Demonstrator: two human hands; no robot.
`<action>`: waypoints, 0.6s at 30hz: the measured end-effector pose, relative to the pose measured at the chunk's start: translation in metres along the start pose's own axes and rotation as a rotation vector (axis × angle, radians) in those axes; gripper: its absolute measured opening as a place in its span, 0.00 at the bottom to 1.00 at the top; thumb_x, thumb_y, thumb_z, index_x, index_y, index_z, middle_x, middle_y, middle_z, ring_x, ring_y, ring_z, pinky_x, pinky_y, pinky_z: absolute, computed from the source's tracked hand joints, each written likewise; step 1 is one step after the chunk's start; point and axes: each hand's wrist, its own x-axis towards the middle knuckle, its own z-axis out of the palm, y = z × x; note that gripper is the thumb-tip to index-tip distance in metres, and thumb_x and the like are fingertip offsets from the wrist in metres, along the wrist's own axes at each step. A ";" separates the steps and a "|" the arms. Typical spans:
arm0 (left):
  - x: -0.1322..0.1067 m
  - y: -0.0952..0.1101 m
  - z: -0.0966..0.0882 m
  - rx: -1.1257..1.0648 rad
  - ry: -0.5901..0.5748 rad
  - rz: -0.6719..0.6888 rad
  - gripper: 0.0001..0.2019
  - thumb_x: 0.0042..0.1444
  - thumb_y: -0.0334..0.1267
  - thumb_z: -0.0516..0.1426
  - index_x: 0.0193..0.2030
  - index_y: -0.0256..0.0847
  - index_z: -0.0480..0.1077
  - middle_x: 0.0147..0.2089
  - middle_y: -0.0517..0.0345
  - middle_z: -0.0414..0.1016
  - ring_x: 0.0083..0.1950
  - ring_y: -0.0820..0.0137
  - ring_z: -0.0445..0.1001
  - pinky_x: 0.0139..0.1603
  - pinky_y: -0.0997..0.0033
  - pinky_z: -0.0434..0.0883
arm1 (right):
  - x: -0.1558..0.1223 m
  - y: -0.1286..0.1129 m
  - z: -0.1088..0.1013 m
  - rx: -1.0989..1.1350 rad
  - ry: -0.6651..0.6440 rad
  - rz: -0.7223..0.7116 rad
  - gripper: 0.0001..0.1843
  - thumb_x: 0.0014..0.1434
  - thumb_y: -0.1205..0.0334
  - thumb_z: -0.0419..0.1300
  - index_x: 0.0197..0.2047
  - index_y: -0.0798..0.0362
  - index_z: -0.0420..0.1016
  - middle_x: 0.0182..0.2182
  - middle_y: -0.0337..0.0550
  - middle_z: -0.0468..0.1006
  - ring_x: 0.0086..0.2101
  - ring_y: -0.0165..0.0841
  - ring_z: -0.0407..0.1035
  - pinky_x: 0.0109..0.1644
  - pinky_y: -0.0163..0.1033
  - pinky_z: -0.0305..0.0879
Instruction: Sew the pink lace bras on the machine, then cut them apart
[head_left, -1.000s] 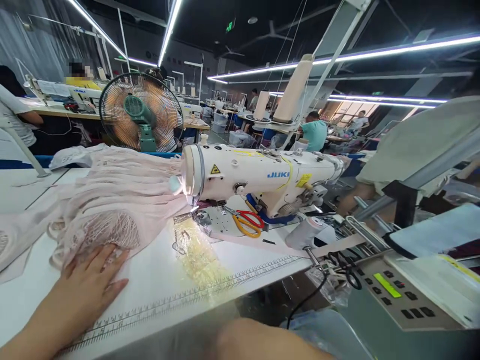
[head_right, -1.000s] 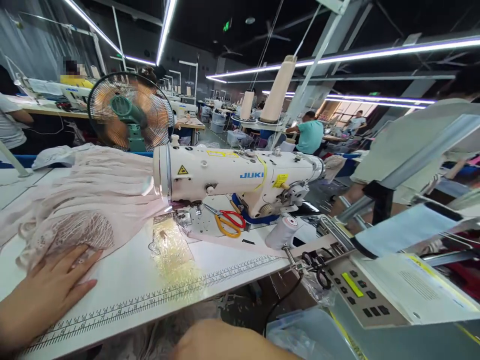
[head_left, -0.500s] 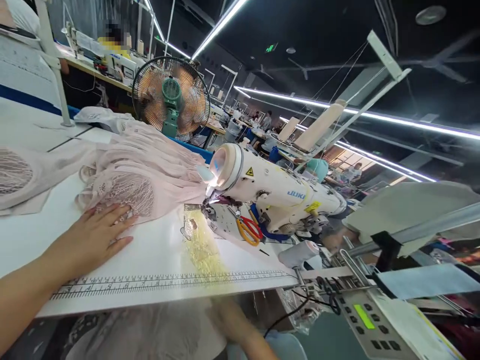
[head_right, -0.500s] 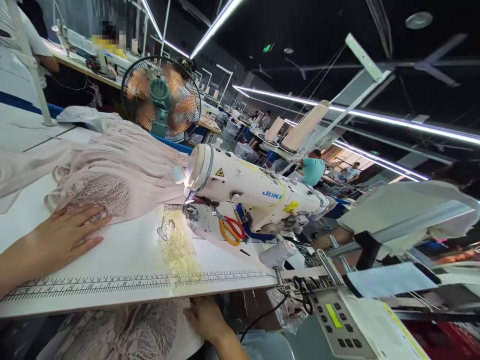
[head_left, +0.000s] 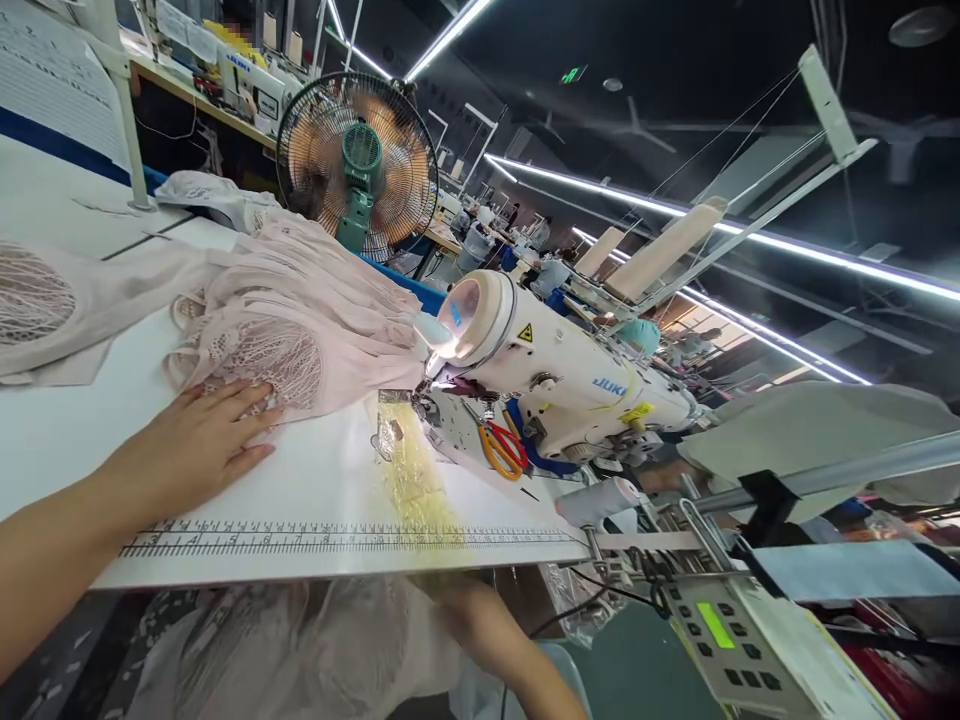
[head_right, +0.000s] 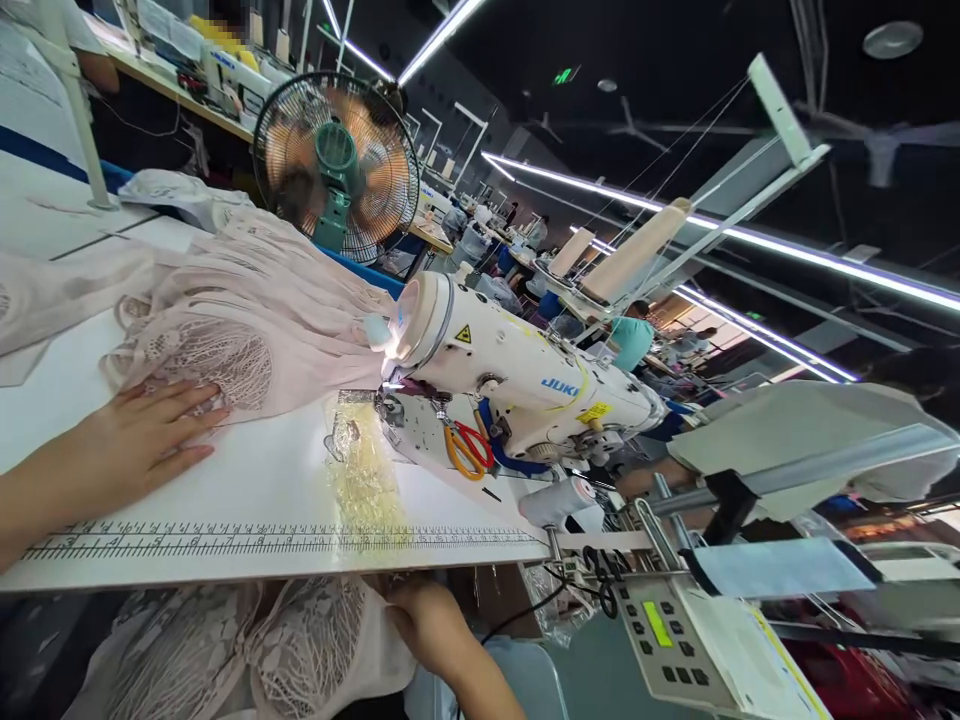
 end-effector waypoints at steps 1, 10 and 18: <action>0.000 0.000 -0.001 0.006 -0.018 -0.005 0.26 0.63 0.49 0.41 0.58 0.41 0.70 0.66 0.50 0.64 0.66 0.57 0.60 0.65 0.48 0.53 | -0.004 -0.001 -0.002 -0.002 -0.026 0.010 0.16 0.59 0.69 0.51 0.43 0.51 0.79 0.43 0.47 0.80 0.45 0.40 0.72 0.48 0.39 0.66; 0.000 0.003 -0.009 -0.053 -0.047 0.018 0.23 0.63 0.46 0.42 0.58 0.46 0.70 0.67 0.49 0.62 0.65 0.55 0.61 0.63 0.46 0.55 | -0.040 -0.021 -0.017 -0.011 -0.156 -0.056 0.08 0.59 0.67 0.56 0.31 0.56 0.74 0.32 0.44 0.77 0.33 0.33 0.70 0.36 0.32 0.59; -0.008 0.016 -0.025 -0.069 0.136 0.076 0.24 0.63 0.45 0.42 0.55 0.43 0.73 0.67 0.45 0.59 0.63 0.51 0.64 0.61 0.41 0.59 | -0.056 -0.043 -0.036 -0.009 -0.175 -0.167 0.08 0.61 0.65 0.55 0.32 0.54 0.74 0.34 0.43 0.78 0.36 0.32 0.71 0.38 0.31 0.61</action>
